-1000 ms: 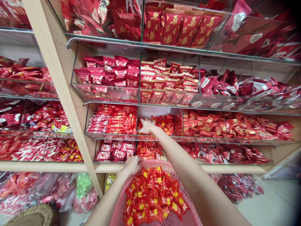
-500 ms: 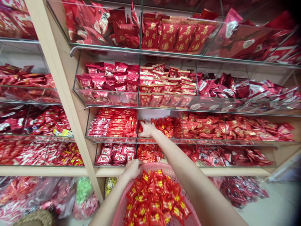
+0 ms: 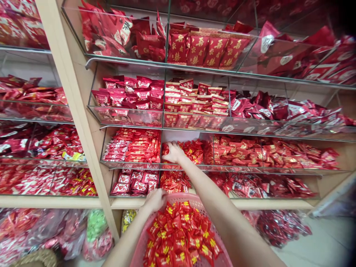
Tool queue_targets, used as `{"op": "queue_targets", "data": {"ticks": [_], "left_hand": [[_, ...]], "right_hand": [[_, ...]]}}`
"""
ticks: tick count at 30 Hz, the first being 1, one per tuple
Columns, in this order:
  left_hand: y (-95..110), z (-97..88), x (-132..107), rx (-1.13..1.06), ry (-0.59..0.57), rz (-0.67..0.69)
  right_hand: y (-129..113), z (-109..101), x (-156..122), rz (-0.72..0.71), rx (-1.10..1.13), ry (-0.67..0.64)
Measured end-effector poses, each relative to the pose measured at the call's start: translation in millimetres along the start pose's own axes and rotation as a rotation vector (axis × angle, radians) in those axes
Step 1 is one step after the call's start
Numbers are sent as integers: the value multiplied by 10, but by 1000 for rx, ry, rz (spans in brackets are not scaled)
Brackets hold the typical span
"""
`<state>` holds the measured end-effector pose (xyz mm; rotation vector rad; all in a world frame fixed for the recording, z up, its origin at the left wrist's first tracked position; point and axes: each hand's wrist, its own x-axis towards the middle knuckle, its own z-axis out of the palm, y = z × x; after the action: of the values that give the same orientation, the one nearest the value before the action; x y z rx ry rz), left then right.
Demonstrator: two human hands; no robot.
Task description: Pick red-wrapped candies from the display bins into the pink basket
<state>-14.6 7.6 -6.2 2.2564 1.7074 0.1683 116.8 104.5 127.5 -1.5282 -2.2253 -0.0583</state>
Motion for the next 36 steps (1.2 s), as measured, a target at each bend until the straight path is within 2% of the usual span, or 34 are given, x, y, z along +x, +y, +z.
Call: {"op": "queue_targets", "data": {"ticks": [7,12,20,23,26,29,33,36], "left_hand": [[-24,18,8,12,43,59],[-26,19,17,33,48,77],[-59,57,47,32,68,105],[-62,55,42,22,73,109],[-54,49,38,14,75,114],[-53,50,45,10,71,113],[-63,56,61,12,76,117],[-60,54,61,22,80,124]], "right_hand": [[14,-2,3,28,48,35],[76,38,56,122,243,58],[159,56,126,306,595,263],[176,33,139,401,806,380],[170,-22,138,517,1131,459],[150,-92,129,608,1444,456],[148,-160,125,585,1746,424],[170,-191,125,586,1889,420]]}}
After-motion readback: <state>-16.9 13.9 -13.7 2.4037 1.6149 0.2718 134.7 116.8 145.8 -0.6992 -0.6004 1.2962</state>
